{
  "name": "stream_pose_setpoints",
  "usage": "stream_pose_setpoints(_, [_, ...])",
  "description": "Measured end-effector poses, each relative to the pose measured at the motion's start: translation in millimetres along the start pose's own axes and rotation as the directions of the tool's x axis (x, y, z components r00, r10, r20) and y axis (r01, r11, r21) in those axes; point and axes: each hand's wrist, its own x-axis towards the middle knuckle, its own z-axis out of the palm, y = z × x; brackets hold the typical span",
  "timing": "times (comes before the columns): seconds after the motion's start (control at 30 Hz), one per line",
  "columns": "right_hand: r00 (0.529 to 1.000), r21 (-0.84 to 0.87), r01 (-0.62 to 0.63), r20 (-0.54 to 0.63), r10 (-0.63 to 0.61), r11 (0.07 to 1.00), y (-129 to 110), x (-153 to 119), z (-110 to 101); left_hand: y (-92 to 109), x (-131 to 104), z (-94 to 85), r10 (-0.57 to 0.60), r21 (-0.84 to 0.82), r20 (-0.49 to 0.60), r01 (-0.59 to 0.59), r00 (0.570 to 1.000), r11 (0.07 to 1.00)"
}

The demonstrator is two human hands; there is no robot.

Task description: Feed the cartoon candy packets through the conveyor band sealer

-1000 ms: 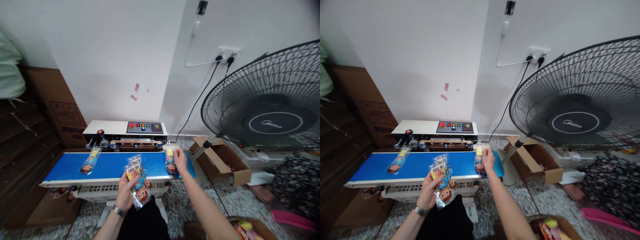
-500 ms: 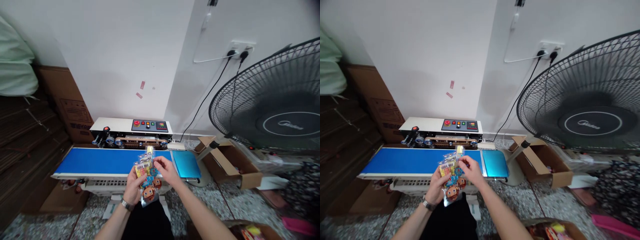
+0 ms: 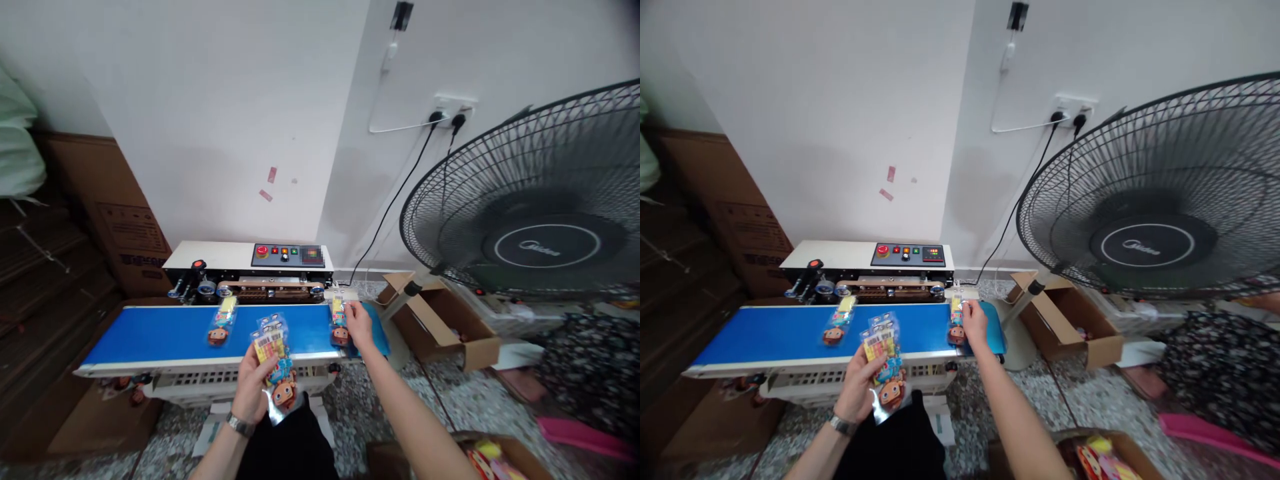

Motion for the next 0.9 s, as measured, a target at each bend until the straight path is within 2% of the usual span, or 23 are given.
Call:
stream_pose_setpoints(0.2, [0.996,-0.035,0.044,0.084,-0.041,0.998,-21.1,10.3,18.3,-2.5,1.7,4.0,-0.014,-0.026,-0.005,0.014,1.000,1.000])
stream_pose_setpoints(0.27, [0.993,-0.014,0.077,0.087,-0.076,0.997,-33.3,1.5,19.6,-3.0,2.2,6.2,-0.012,-0.027,-0.008,0.012,1.000,1.000])
stream_pose_setpoints(0.33, [0.982,0.115,0.138,0.117,-0.151,0.984,-47.3,-15.6,16.6,-3.0,2.5,8.9,0.001,-0.031,-0.007,-0.001,1.000,1.000])
stream_pose_setpoints(0.37, [0.966,0.224,0.160,0.166,-0.200,0.961,-54.9,-26.7,13.8,-2.7,2.5,10.3,0.009,-0.035,-0.005,-0.009,1.000,0.999])
stream_pose_setpoints(0.43, [0.901,0.454,0.151,0.303,-0.311,0.878,-69.9,-51.1,7.3,-2.2,2.3,13.3,0.027,-0.043,0.005,-0.027,1.000,0.999])
stream_pose_setpoints(0.5, [0.840,0.558,0.127,0.380,-0.388,0.820,-82.7,-73.6,1.3,-1.7,1.7,16.3,0.047,-0.051,0.023,-0.045,0.999,0.998])
stream_pose_setpoints(0.53, [0.830,0.568,0.139,0.381,-0.408,0.811,-87.5,-82.4,-1.0,-1.5,1.2,17.7,0.054,-0.057,0.035,-0.052,0.998,0.997])
stream_pose_setpoints(0.7, [0.873,0.473,0.239,0.278,-0.401,0.848,-96.9,-101.5,-4.2,-0.5,-1.4,23.7,0.070,-0.082,0.072,-0.064,0.995,0.995])
stream_pose_setpoints(0.9, [0.936,0.401,0.227,0.164,-0.313,0.888,-83.3,-91.0,2.6,-0.1,0.8,21.4,0.110,-0.061,-0.005,-0.110,0.994,0.992])
